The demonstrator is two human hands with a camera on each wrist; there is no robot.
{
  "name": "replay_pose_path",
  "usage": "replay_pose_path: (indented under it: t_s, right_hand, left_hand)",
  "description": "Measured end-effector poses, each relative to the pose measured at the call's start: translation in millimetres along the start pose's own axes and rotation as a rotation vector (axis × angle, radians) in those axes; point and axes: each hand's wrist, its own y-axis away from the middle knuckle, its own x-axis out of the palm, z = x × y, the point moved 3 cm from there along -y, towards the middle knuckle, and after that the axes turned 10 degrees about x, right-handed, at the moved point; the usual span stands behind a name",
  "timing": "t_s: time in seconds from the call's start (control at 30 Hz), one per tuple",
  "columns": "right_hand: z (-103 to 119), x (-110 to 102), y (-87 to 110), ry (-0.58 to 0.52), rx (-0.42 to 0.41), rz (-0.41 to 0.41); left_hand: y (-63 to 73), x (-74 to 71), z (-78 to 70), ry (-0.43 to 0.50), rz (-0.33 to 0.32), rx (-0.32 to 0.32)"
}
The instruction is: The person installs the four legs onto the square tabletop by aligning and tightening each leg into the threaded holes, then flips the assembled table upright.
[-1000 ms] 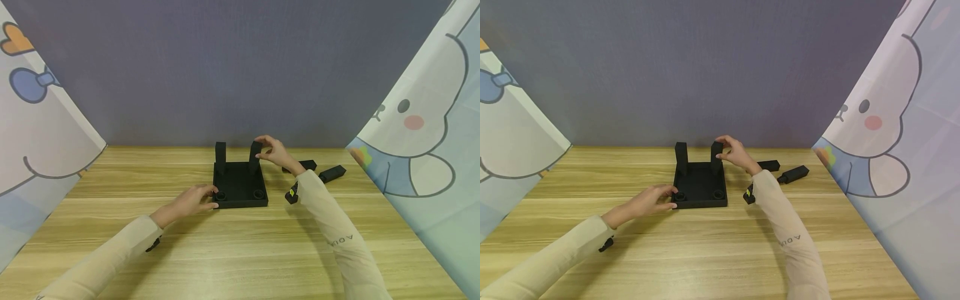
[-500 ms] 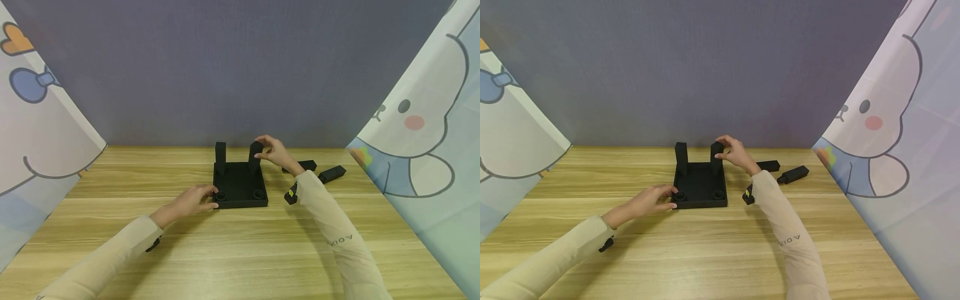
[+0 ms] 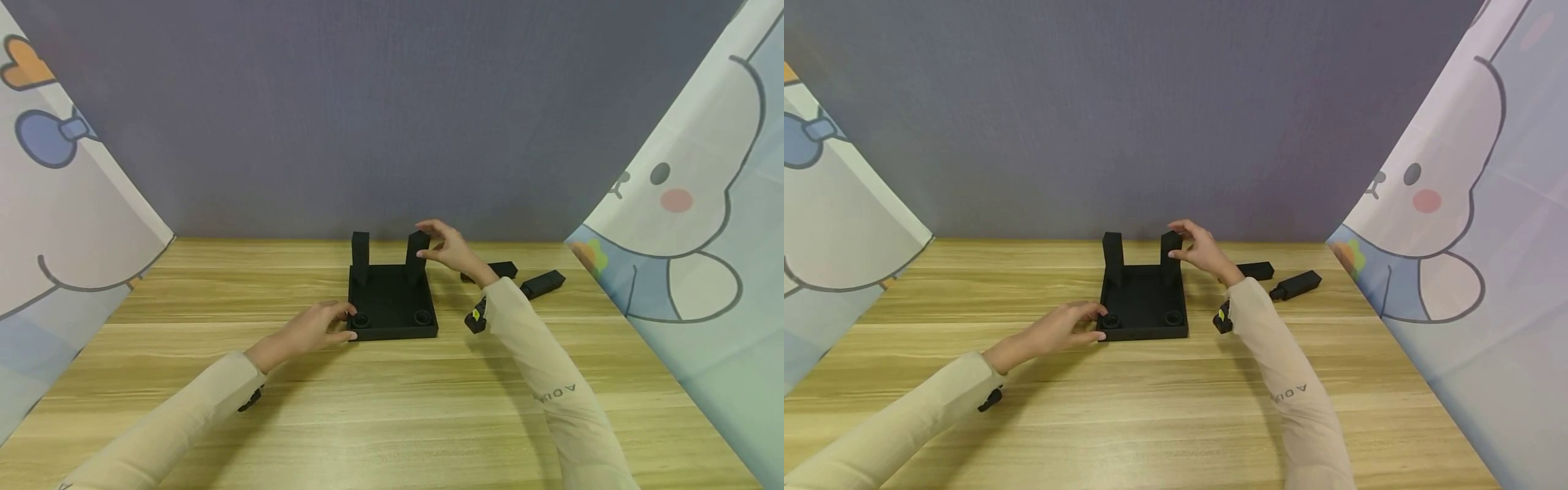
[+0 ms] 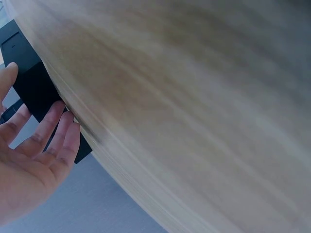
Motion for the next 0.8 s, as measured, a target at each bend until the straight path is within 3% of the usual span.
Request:
replay_pose_path:
  t_s: [0.2, 0.53, 0.6, 0.8]
  right_hand:
    - [2.6, -1.7, 1.0, -0.005, -0.028, 0.013]
    - [-4.4, 2.6, -0.4, 0.009, -0.025, -0.115]
    - [5.2, 2.2, 4.5, 0.002, -0.022, -0.119]
    - [1.8, 1.7, 2.2, 0.009, -0.014, -0.087]
  left_hand:
    - [0.1, 0.6, 0.3, -0.002, 0.0, 0.001]
    - [0.2, 0.6, 0.0, 0.005, 0.001, -0.008]
    - [0.1, 0.6, 0.0, 0.007, -0.001, -0.007]
    - [0.3, 0.4, -0.2, 0.016, -0.001, -0.01]
